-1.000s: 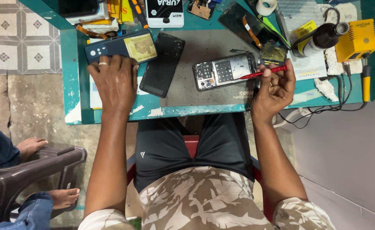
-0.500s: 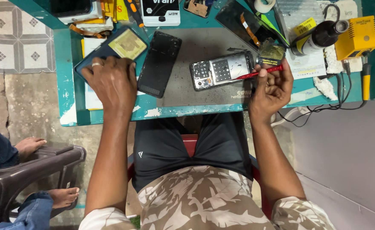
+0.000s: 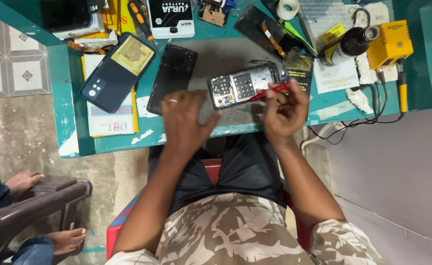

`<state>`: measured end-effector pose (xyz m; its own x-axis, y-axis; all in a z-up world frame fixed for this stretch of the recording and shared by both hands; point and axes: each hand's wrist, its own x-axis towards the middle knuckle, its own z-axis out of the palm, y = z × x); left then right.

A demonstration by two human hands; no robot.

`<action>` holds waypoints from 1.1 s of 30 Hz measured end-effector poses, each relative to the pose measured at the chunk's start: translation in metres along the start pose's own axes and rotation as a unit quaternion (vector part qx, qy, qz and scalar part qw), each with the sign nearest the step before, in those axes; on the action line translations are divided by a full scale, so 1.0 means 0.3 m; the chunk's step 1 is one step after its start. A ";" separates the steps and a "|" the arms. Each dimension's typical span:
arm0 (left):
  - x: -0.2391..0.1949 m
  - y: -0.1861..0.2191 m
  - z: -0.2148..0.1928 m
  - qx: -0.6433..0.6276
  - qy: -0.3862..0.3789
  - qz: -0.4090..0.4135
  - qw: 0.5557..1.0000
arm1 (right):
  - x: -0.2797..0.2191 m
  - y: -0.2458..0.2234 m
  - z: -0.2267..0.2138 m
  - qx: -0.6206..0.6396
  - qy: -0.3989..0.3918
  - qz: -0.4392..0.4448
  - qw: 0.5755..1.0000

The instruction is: The person uses a red precision tool to scrape and clean the internal components of a disassembled mobile phone. They repeatedly work on the camera module area and the battery compartment, removing residue from the metal casing.

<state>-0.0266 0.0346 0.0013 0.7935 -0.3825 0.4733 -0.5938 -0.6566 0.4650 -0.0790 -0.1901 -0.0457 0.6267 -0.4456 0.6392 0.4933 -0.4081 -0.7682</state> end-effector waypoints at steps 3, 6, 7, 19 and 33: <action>-0.022 0.035 0.052 -0.023 0.028 0.016 0.999 | 0.000 0.009 0.030 0.038 -0.084 -0.046 0.995; -0.030 0.026 0.060 -0.023 0.021 0.001 1.000 | 0.012 0.023 0.050 -0.004 -0.098 -0.082 0.992; -0.032 0.024 0.061 -0.022 0.024 0.001 0.999 | 0.014 0.026 0.055 0.007 -0.101 -0.083 0.991; -0.045 0.024 0.078 -0.004 0.013 -0.010 1.000 | 0.014 0.023 0.072 0.031 -0.138 -0.111 0.984; -0.044 0.027 0.073 -0.003 0.007 -0.017 1.000 | 0.216 -0.161 0.127 0.045 -0.292 -0.109 0.949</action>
<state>-0.0391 0.0202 -0.0175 0.8117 -0.3500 0.4675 -0.5668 -0.6649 0.4864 -0.0393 -0.1691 0.0314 0.7187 0.1698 0.6743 0.6823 -0.3590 -0.6369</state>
